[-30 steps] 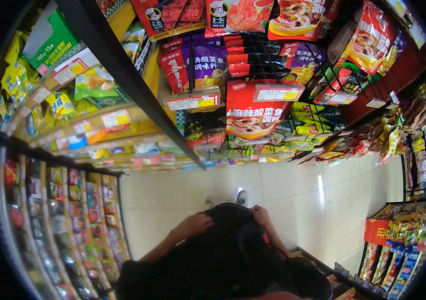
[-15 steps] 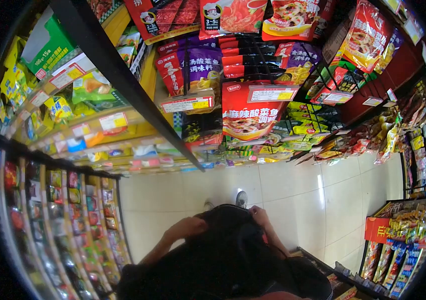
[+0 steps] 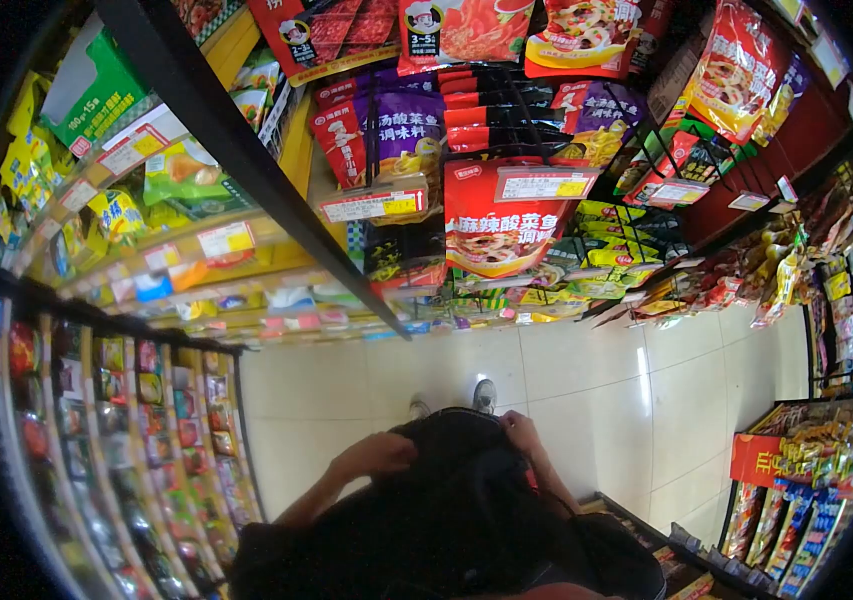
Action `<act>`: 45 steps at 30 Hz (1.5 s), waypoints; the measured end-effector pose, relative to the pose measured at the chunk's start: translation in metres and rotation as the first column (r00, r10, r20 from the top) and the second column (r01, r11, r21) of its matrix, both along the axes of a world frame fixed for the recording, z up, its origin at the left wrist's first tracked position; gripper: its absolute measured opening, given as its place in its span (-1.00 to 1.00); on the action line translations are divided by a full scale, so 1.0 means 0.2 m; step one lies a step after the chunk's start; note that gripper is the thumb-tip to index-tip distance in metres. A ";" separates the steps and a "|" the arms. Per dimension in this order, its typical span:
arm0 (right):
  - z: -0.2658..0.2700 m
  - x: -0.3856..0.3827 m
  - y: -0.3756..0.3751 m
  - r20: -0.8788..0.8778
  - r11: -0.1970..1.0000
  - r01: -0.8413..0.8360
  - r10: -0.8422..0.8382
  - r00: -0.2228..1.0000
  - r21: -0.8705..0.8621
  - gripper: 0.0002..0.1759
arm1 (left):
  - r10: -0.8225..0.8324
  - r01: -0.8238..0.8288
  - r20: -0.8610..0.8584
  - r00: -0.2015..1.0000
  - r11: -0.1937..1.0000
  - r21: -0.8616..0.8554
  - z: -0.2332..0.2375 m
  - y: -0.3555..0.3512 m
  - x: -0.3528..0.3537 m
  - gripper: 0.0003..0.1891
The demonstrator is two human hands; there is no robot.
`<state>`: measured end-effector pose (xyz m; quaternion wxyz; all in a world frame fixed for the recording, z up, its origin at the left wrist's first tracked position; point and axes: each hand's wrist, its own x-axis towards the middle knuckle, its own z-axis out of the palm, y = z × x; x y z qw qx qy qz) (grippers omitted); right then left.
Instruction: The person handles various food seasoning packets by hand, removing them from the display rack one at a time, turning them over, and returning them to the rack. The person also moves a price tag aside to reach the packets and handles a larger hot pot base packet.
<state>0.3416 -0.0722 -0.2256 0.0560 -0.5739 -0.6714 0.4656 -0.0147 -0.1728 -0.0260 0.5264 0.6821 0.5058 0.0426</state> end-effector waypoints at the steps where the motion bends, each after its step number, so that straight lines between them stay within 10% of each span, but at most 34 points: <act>1: -0.01 0.00 0.00 -0.002 1.000 0.003 -0.003 1.000 0.003 -0.70 | -0.001 0.001 -0.001 1.000 1.000 0.009 -0.03 -0.01 0.00 -0.73; 45: -0.11 0.03 0.00 -0.038 1.000 0.004 -0.004 0.999 -0.008 -0.61 | -0.058 0.106 0.187 0.981 0.960 -0.259 -0.13 0.12 -0.11 -0.70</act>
